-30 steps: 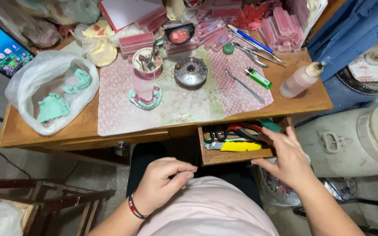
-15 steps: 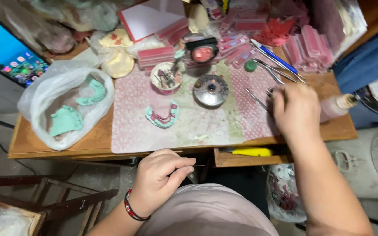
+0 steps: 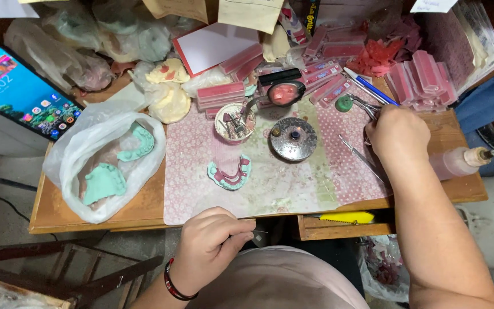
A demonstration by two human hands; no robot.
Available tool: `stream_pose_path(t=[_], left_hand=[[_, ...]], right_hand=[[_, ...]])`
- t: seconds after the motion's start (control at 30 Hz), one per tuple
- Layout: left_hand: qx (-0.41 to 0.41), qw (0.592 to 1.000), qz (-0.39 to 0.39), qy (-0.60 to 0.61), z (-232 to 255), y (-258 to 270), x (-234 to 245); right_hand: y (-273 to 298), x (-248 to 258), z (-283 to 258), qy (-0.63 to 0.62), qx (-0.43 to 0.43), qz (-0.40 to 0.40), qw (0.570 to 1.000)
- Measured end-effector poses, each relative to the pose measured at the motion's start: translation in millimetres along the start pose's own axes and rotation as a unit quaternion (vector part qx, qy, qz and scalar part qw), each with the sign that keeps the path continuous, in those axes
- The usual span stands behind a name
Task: Repairing a dental prosthesis by adjusting wires with pliers and applying liquid adhesive
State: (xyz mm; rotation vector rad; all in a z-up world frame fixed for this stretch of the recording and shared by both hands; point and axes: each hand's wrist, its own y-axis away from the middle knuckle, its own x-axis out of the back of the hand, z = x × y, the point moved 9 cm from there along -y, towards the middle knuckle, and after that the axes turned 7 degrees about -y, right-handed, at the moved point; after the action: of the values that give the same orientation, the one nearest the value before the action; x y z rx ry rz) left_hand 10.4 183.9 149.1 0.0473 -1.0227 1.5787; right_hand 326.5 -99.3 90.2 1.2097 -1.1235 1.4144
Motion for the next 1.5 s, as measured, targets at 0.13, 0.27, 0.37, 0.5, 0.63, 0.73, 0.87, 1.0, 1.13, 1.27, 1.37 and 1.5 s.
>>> stream_pose_path(t=[0.13,0.27,0.37,0.5,0.63,0.73,0.87,1.0,1.13,1.27,1.37,1.5], left_hand=[[0.006,1.0,0.001,0.01,-2,1,2],[0.011,1.0,0.0,0.002,-3,4,1],[0.009,1.0,0.0,0.004,-1,5,2],[0.013,1.0,0.017,-0.005,1,9,5],[0.039,0.998,0.046,-0.028,-5,12,7],[0.043,0.996,0.056,-0.054,-2,6,7],[-0.014,0.993,0.074,-0.089,13,-9,3],[-0.071,0.97,0.183,-0.147,20,-16,-1],[-0.124,0.945,0.21,-0.216,41,-26,-2],[-0.166,0.932,0.216,-0.241,56,-31,-6],[-0.155,0.951,0.203,-0.176,55,-37,-3],[-0.016,0.989,0.136,0.055,19,-44,-13]], right_hand=[[5,10,7,-0.064,-0.029,-0.001,0.998],[15,28,2,-0.199,0.017,0.041,0.979],[25,39,-5,-0.312,0.119,0.089,0.938],[57,34,-6,-0.681,0.063,0.055,0.727],[105,53,-13,-0.794,0.042,0.142,0.59],[141,56,-27,-0.776,0.133,0.197,0.584],[174,56,-77,-0.851,0.159,0.079,0.494],[196,20,-107,-0.809,0.178,0.024,0.56],[193,24,-120,-0.812,0.156,-0.012,0.563],[194,41,-119,-0.811,0.183,0.031,0.555],[196,44,-119,-0.819,0.188,0.05,0.54],[191,45,-111,-0.829,0.194,0.066,0.52]])
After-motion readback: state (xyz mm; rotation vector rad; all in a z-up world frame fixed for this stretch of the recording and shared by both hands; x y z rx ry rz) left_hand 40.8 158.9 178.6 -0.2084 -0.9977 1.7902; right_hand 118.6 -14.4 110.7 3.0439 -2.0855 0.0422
